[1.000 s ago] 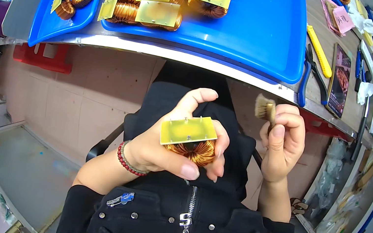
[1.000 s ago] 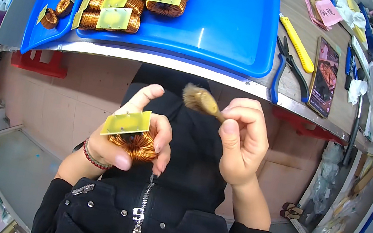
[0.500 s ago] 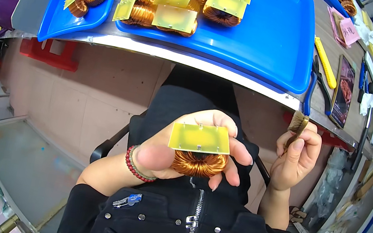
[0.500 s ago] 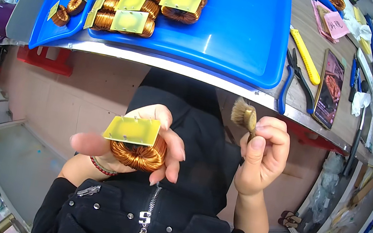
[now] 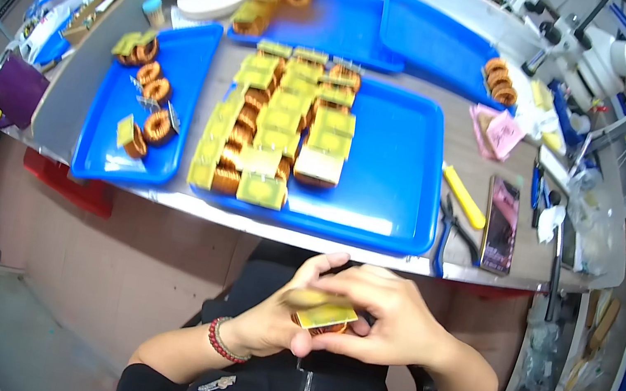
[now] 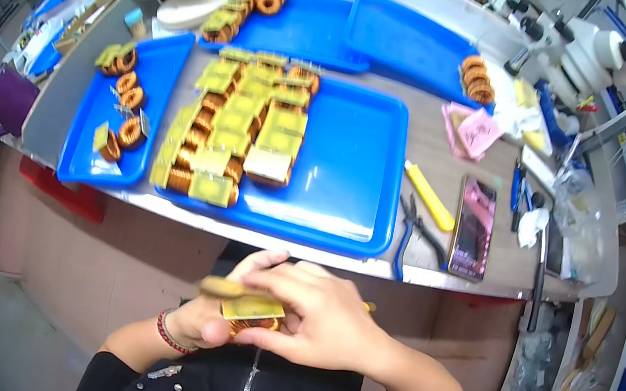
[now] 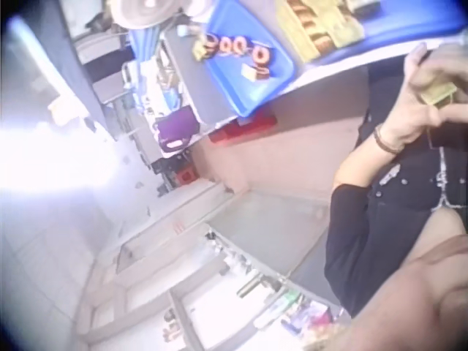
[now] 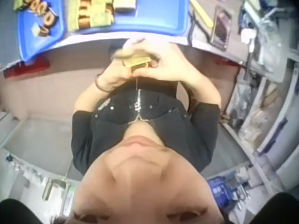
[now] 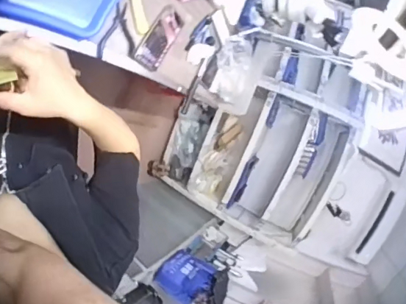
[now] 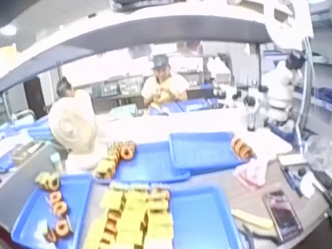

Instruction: The person repeatedly picks up small copper-wound toroidal inductors from a blue tray and brushes them with a small brush. They handle each component one at a time, rotating it to clean different sides, and then place it back on the tray. The process is repetitive and focused on the surface of the components.

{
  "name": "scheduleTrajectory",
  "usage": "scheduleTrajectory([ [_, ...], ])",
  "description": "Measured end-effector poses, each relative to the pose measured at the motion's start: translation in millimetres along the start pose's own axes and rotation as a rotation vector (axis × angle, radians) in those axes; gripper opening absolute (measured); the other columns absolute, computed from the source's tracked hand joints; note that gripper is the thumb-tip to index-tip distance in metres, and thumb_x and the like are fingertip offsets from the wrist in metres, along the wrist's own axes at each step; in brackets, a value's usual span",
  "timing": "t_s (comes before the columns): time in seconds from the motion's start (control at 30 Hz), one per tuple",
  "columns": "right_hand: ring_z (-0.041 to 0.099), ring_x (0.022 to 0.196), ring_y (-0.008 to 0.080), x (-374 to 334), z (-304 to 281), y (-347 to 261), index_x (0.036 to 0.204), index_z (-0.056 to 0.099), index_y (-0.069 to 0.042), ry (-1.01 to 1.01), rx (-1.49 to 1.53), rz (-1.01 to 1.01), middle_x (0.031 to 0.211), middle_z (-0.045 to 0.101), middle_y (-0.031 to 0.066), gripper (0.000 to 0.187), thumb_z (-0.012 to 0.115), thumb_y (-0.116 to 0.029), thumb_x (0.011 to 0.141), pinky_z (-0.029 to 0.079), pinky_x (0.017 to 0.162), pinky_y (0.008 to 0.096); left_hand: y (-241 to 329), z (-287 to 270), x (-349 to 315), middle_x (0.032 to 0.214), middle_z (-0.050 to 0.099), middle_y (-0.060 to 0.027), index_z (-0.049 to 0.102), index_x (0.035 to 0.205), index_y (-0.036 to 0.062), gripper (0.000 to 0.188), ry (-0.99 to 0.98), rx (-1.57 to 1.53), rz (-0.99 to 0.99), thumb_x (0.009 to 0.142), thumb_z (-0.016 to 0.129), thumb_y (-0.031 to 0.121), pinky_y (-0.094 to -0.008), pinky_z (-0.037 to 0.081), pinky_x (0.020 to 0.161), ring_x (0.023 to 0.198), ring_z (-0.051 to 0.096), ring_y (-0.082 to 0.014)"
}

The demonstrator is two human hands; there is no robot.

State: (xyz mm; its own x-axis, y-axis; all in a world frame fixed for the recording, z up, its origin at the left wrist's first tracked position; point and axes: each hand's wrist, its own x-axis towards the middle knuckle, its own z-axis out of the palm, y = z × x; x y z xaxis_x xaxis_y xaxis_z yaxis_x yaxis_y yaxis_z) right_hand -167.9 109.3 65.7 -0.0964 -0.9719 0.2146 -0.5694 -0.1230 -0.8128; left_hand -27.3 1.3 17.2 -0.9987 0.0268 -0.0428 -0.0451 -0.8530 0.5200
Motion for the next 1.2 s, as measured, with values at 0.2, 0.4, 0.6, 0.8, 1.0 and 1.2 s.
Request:
scheduleTrajectory([
  [0.2,0.059,0.085,0.0263,71,-28,-2,0.099,0.060,-0.006,-0.016,0.051,-0.051,0.091,0.061,0.0096,0.042,0.076,-0.025,0.065,0.047,0.070,0.0327,64,-8,-4,0.129,0.035,-0.0102,0.010,0.137,0.0077,0.097,0.081,0.364,0.092,0.069,0.077,0.023,-0.0373,0.038,0.095,0.118,0.041,-0.0226],
  [0.4,0.060,0.084,0.0250,210,-84,62,0.101,0.054,-0.004,0.425,-0.112,-0.102,0.091,0.060,0.0116,0.049,0.078,-0.023,0.063,0.046,0.074,0.0332,152,-48,-40,0.132,0.034,-0.0185,0.044,0.119,0.0033,0.072,0.854,1.910,0.680,0.057,0.079,0.015,-0.0408,0.032,0.097,0.116,0.040,-0.0334],
  [0.6,0.061,0.086,0.0253,341,-95,157,0.095,0.057,-0.009,0.426,-0.230,0.294,0.090,0.065,0.0100,0.042,0.078,-0.025,0.062,0.045,0.073,0.0346,200,-97,-78,0.131,0.032,-0.0214,0.036,0.127,0.0053,0.086,1.266,1.931,0.383,0.053,0.079,0.010,-0.0447,0.027,0.101,0.122,0.032,-0.0373],
  [0.8,0.055,0.094,0.0319,399,-69,224,0.101,0.055,-0.013,0.460,-0.405,0.184,0.100,0.054,0.0107,0.046,0.077,-0.024,0.062,0.043,0.078,0.0384,206,-132,-93,0.113,0.050,-0.0130,0.038,0.123,0.0046,0.081,1.125,1.167,0.380,0.052,0.076,-0.007,-0.0325,0.045,0.087,0.102,0.053,-0.0220],
  [1.0,0.053,0.098,0.0347,420,-66,232,0.111,0.040,-0.011,0.537,-0.424,0.197,0.109,0.045,0.0154,0.070,0.082,-0.019,0.056,0.045,0.082,0.0403,212,-149,-100,0.101,0.055,-0.0100,0.042,0.110,0.0026,0.066,1.075,1.263,0.376,0.053,0.074,-0.010,-0.0276,0.049,0.079,0.094,0.055,-0.0167],
  [1.2,0.049,0.103,0.0357,416,-79,224,0.115,0.037,-0.009,0.509,-0.371,0.190,0.114,0.042,0.0176,0.084,0.086,-0.024,0.048,0.043,0.087,0.0390,207,-115,-95,0.102,0.052,-0.0088,0.042,0.109,0.0017,0.068,1.072,0.763,0.859,0.050,0.075,-0.006,-0.0327,0.050,0.083,0.093,0.057,-0.0215],
])
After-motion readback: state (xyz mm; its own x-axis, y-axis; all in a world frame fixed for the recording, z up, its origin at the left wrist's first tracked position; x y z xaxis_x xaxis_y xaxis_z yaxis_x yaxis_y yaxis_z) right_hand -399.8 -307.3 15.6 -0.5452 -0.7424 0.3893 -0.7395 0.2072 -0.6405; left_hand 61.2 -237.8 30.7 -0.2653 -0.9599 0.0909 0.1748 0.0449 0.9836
